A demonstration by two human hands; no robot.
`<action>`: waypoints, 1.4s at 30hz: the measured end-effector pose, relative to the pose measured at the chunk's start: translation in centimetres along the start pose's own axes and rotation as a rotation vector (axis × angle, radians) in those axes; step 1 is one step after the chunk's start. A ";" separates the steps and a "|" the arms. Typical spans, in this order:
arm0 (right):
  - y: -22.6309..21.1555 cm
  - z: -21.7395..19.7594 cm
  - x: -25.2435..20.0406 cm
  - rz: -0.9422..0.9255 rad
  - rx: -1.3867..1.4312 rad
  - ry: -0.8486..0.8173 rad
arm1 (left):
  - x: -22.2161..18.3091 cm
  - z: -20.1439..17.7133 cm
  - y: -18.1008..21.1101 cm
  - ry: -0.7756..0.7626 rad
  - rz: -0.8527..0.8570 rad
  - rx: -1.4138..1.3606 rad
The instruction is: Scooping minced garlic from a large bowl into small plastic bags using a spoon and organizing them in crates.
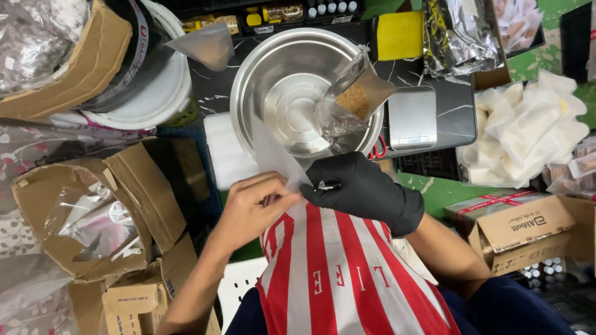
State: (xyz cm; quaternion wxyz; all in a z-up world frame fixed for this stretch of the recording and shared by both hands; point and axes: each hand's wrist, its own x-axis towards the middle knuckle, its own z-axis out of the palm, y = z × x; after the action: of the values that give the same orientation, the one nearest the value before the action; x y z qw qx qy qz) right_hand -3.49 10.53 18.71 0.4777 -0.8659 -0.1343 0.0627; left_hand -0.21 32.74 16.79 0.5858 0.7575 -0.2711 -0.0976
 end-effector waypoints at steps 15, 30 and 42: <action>5.4 3.9 0.7 0.041 -0.142 0.218 | -0.8 4.6 -4.1 0.453 0.294 0.424; 0.5 1.9 3.8 -0.158 -0.073 0.684 | 4.0 4.3 -0.4 0.671 0.178 0.376; 5.4 4.2 1.6 0.123 1.019 0.454 | 5.6 7.5 -3.4 0.892 0.531 0.434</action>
State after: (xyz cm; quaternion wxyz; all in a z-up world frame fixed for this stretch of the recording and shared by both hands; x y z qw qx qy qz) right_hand -2.07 11.68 11.95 0.8481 -0.5236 0.0700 -0.0404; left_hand 2.02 24.09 12.36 0.4790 0.7342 -0.1924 0.4410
